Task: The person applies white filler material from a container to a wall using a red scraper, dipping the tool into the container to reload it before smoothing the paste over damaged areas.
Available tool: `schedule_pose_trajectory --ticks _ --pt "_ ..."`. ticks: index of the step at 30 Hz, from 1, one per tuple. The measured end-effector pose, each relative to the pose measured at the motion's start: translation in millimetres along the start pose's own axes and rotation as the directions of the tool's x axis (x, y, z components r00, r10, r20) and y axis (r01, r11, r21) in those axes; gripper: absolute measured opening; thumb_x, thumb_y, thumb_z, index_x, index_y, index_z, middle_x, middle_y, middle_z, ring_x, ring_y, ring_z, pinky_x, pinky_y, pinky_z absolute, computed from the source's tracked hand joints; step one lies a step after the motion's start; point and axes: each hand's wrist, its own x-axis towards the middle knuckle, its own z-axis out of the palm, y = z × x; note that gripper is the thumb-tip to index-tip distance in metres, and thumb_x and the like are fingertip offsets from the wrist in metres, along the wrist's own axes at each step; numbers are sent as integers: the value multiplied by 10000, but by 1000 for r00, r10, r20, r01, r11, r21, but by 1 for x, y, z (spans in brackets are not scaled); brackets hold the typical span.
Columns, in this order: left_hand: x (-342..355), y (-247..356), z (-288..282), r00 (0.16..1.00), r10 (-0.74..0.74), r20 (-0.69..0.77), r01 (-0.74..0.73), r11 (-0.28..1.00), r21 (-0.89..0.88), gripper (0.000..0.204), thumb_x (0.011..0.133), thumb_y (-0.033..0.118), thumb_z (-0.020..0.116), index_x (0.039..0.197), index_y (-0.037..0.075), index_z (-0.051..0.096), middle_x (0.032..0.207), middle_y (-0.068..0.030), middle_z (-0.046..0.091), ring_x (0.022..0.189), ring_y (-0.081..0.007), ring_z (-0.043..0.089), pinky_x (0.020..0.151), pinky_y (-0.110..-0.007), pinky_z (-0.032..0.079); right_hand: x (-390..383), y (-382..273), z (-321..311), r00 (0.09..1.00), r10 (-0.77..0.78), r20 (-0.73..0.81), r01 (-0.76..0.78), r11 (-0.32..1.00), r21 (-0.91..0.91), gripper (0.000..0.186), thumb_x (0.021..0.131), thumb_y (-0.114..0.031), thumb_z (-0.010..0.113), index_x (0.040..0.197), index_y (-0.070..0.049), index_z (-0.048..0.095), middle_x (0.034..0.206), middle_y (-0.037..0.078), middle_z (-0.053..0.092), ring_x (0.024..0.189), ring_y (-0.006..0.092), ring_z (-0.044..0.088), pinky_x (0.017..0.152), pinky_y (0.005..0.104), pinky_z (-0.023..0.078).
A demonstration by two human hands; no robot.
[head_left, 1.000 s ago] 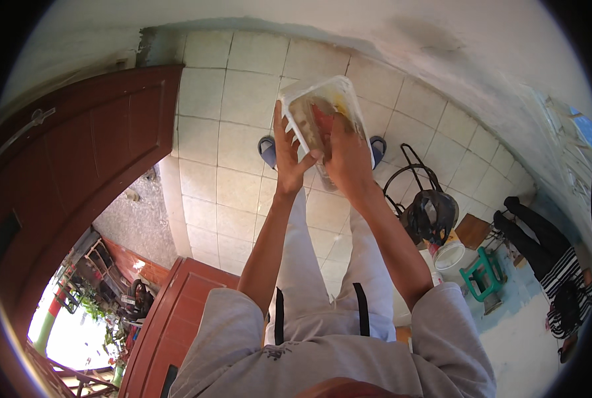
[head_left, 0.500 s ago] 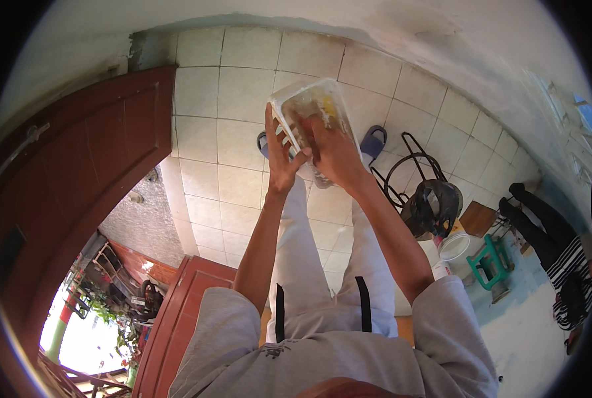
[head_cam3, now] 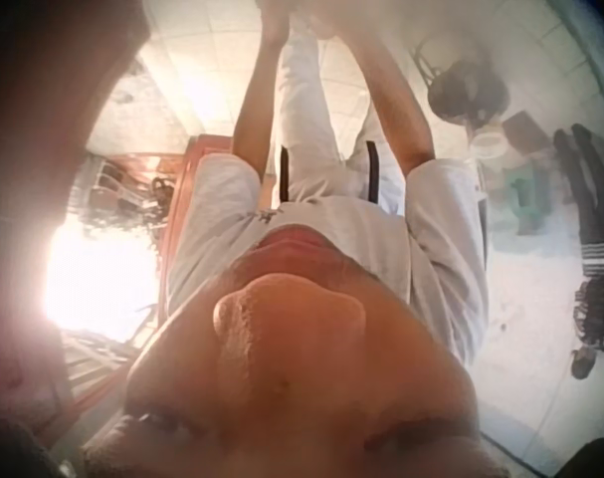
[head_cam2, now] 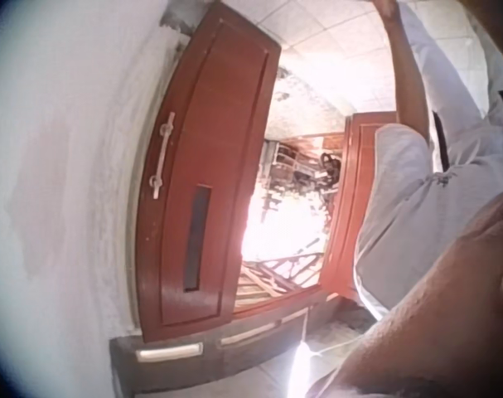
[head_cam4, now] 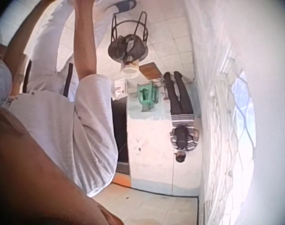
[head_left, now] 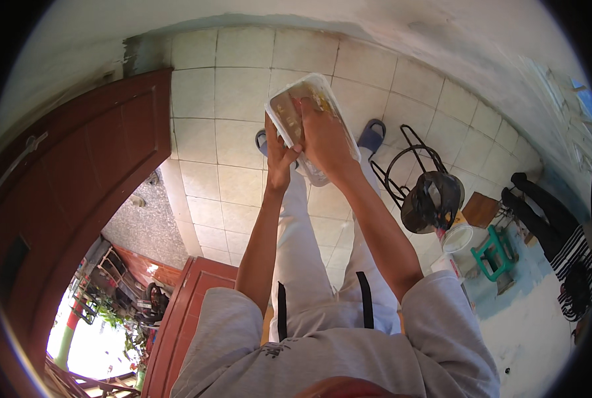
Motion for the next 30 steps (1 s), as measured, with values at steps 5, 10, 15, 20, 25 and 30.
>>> schedule_pose_trajectory --ticks 5,10,15,20,25,30 --pt "-3 1 -3 997 -71 36 70 997 13 1211 701 478 782 1641 111 112 1584 -167 323 1422 -363 404 1161 -486 368 -3 6 10 995 42 86 -42 999 -5 509 807 7 687 1283 29 508 928 270 702 878 448 701 766 502 575" --pt "1 0 -8 996 -63 55 61 997 45 1212 706 510 777 1638 102 119 1573 -169 341 1406 -369 424 1156 -486 371 -2 9 19 997 -6 82 4 1000 31 418 836 -1 673 1219 29 509 902 264 706 875 446 702 763 509 566" --pt "4 -2 -9 996 -71 60 70 997 14 1201 720 522 768 1637 95 121 1567 -168 349 1401 -364 427 1155 -482 368 -9 9 8 999 4 53 -13 986 167 364 869 -24 657 1194 32 501 863 268 694 840 447 692 728 514 548" --pt "11 -2 -8 993 -120 0 120 992 -29 1150 758 510 752 1632 87 136 1580 -148 324 1442 -314 373 1174 -461 333 -34 -9 -27 994 110 -7 -107 981 159 328 911 -50 630 1199 23 492 845 269 682 813 451 679 698 526 531" --pt "16 -8 -6 996 -85 11 86 977 -198 1032 827 420 711 1625 84 151 1596 -127 309 1476 -290 311 1206 -430 258 -53 11 -47 977 88 -193 -18 941 337 243 962 -83 622 1168 -1 521 794 224 671 737 395 693 641 464 518" --pt "23 -5 7 997 -60 55 71 973 -221 969 860 365 694 1617 74 162 1598 -120 320 1483 -281 303 1212 -411 239 -65 48 -56 971 179 -159 -41 779 626 234 985 -129 653 1161 -12 551 818 103 665 704 175 640 658 339 493"
